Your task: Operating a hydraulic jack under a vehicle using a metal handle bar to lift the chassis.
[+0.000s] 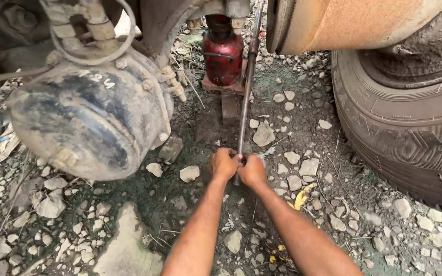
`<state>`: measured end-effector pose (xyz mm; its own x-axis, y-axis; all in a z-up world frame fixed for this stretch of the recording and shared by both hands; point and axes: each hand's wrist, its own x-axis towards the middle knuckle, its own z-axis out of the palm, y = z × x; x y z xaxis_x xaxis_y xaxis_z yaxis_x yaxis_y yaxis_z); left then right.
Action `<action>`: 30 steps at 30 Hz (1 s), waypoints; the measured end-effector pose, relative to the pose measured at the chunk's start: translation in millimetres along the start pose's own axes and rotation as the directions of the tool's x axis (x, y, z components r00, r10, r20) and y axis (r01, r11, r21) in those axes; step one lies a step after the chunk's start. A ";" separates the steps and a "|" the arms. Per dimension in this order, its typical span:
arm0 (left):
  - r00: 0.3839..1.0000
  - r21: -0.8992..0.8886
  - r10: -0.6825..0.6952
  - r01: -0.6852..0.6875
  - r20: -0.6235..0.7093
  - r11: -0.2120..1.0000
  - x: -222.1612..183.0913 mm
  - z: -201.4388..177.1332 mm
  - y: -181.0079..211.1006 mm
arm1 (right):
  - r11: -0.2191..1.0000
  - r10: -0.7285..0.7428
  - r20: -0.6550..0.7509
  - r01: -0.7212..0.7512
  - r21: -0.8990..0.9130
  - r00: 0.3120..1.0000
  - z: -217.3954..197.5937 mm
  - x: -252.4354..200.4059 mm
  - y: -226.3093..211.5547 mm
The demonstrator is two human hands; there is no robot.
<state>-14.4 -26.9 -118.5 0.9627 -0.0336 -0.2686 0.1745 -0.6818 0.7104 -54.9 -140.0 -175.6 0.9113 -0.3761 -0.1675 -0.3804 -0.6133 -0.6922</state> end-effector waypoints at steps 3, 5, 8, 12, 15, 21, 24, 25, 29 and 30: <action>0.996 -0.119 0.007 0.003 0.084 0.993 -4.9 -12.8 4.2 | 0.948 0.066 0.194 -0.122 0.294 0.979 -28.6 -11.6 -13.3; 0.981 -0.172 -0.004 0.038 0.195 0.984 -12.0 -37.3 23.0 | 0.814 0.105 0.400 -0.310 0.491 0.910 -81.2 -34.3 -46.1; 0.923 -0.284 0.183 -0.085 0.338 0.955 -26.9 -96.1 78.8 | 0.702 0.000 0.514 -0.366 0.611 0.858 -165.0 -60.0 -111.6; 0.904 -0.561 0.392 -0.236 0.174 0.793 -45.3 -141.4 143.9 | 0.515 -0.211 0.361 -0.211 0.831 0.909 -225.4 -59.2 -158.9; 0.886 -0.666 0.453 -0.278 0.101 0.692 -39.5 -146.4 154.6 | 0.392 -0.273 0.306 -0.185 0.901 0.912 -240.0 -52.5 -175.6; 0.929 -0.384 0.156 -0.017 0.335 0.923 10.3 -43.1 21.1 | 0.822 -0.120 0.316 -0.085 0.564 0.941 -91.6 -39.3 -66.0; 0.984 -0.248 0.075 -0.034 0.159 0.968 25.9 28.4 -22.4 | 0.985 -0.007 0.136 -0.017 0.173 0.991 -29.8 -13.3 -18.9; 0.994 -0.139 0.105 -0.102 0.020 0.985 22.2 44.5 -25.7 | 0.993 0.119 0.080 -0.119 -0.004 0.990 -16.2 -9.6 -13.5; 0.981 0.110 0.090 -0.072 -0.170 0.991 13.6 31.1 -19.3 | 0.991 0.111 0.028 -0.108 -0.074 0.993 9.0 7.0 5.3; 0.993 0.032 0.055 -0.052 -0.102 0.998 6.4 18.2 -13.5 | 0.997 0.072 0.043 -0.071 -0.015 0.996 10.4 5.6 6.6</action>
<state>-14.4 -31.2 -141.7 0.9869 0.0034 -0.1612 0.1172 -0.7020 0.7025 -50.6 -138.9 -188.5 0.8876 -0.3887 -0.2472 -0.4467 -0.5955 -0.6677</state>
